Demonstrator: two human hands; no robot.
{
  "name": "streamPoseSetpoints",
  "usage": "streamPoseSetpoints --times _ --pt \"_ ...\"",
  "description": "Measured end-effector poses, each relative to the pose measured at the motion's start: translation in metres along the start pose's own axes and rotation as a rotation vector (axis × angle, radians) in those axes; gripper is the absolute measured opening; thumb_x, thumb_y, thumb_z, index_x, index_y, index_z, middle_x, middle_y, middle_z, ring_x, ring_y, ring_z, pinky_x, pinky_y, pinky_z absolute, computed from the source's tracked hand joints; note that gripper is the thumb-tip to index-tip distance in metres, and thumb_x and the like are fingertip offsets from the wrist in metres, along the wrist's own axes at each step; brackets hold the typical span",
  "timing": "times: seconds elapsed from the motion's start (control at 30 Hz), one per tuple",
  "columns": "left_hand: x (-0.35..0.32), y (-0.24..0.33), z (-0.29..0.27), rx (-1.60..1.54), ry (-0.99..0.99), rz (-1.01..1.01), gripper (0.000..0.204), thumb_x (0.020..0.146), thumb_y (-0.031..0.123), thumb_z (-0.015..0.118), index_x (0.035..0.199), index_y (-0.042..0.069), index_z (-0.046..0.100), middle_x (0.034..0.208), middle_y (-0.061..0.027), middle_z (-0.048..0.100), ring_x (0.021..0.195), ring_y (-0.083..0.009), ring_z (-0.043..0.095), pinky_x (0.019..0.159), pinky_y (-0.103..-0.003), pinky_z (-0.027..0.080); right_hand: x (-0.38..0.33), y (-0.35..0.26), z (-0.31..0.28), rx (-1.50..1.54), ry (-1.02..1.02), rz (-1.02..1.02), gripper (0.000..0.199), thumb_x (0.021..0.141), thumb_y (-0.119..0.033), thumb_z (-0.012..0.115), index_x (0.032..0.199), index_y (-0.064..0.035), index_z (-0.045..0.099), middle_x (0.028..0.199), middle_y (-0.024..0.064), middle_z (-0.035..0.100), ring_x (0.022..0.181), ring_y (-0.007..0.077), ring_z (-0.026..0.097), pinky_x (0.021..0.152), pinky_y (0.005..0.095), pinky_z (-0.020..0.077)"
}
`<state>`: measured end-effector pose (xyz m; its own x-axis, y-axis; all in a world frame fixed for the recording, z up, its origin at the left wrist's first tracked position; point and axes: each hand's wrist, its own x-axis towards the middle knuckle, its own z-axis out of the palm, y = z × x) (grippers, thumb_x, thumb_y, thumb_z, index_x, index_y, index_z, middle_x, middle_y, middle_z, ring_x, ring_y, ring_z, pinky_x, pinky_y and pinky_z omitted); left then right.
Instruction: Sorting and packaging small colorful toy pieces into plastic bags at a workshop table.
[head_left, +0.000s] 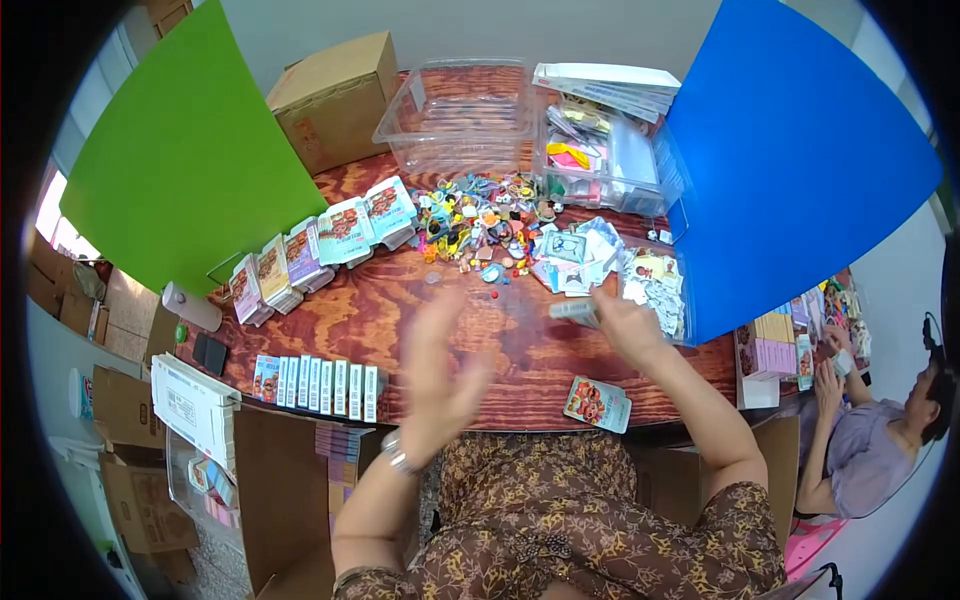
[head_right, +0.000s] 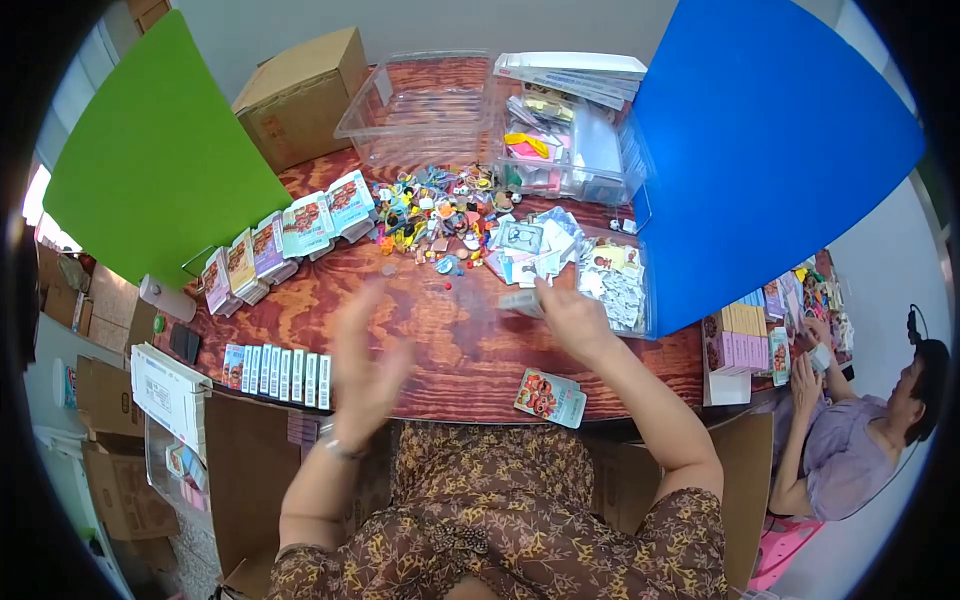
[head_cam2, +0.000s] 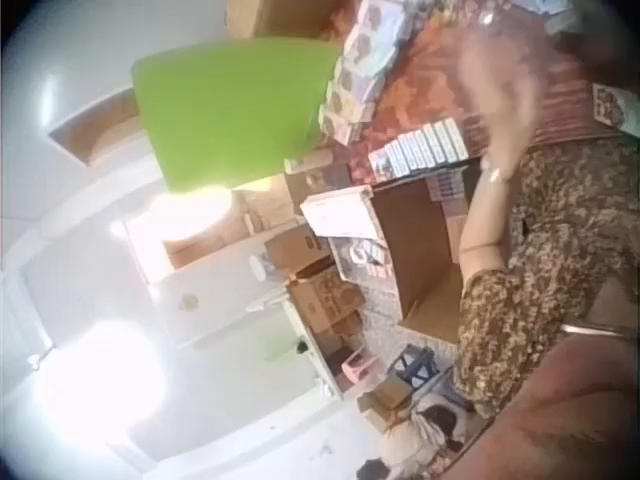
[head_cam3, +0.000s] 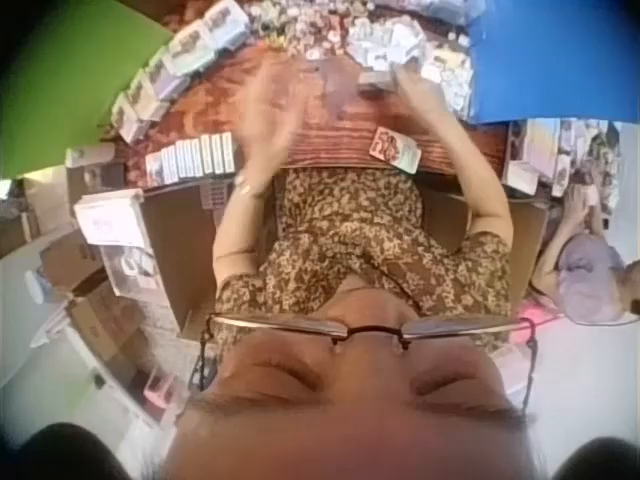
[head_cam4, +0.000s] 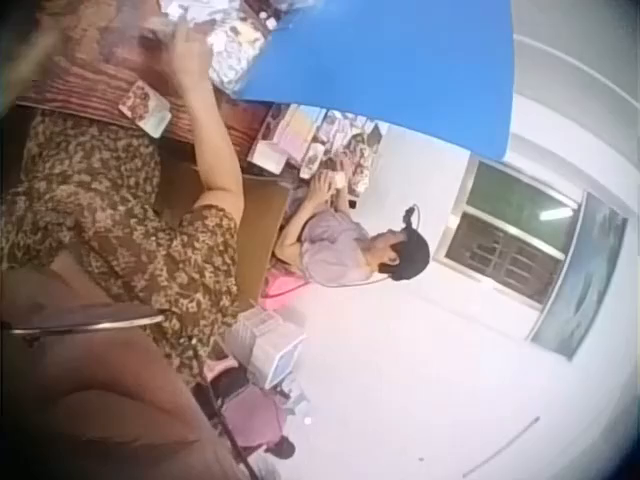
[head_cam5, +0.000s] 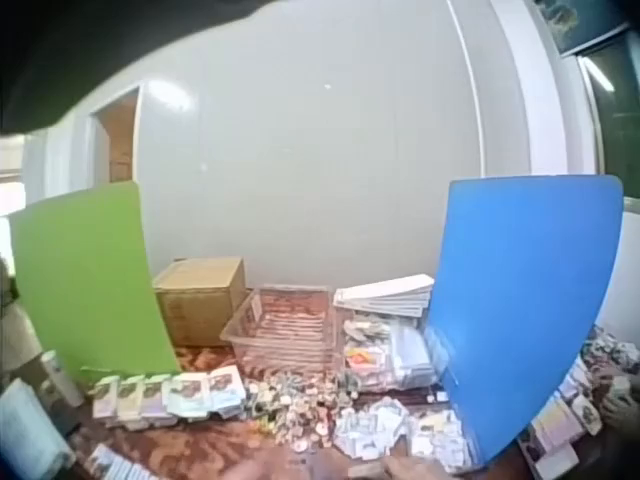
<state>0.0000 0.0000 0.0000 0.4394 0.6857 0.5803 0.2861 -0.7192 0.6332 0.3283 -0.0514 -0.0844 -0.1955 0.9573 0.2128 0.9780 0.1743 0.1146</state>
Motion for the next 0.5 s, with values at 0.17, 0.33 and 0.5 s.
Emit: streamPoseSetpoints --times 0.17,0.33,0.5 --pt "-0.008 -0.016 0.111 0.144 -0.202 0.095 0.1 0.078 0.02 0.08 0.155 -0.006 0.02 0.152 -0.0269 0.037 0.144 -0.0403 0.035 0.118 -0.054 0.026 0.037 -0.023 -0.064 0.847 -0.029 0.277 0.033 0.09 -0.01 0.054 0.12 -0.0049 0.068 0.072 0.0211 0.067 0.062 0.0323 0.069 0.059 0.0422 0.0525" --pt "-0.017 -0.054 0.118 0.207 -0.217 -0.01 0.101 0.067 0.023 0.089 0.147 -0.003 0.033 0.133 -0.0235 0.052 0.125 -0.0415 0.05 0.103 -0.05 0.041 0.054 -0.039 -0.051 0.795 -0.065 0.022 0.034 0.091 -0.015 0.057 0.122 -0.0058 0.068 0.082 0.0204 0.071 0.072 0.0255 0.071 0.068 0.0385 0.0544" --pt "-0.041 -0.084 0.123 -0.02 -0.166 -0.25 0.078 0.065 0.028 0.093 0.125 0.004 0.051 0.117 -0.0169 0.062 0.107 -0.036 0.062 0.086 -0.043 0.053 0.097 0.005 -0.012 0.965 -0.292 0.159 0.041 0.097 -0.032 0.063 0.131 -0.0083 0.064 0.113 0.0162 0.073 0.095 0.0255 0.072 0.084 0.0379 0.0553"
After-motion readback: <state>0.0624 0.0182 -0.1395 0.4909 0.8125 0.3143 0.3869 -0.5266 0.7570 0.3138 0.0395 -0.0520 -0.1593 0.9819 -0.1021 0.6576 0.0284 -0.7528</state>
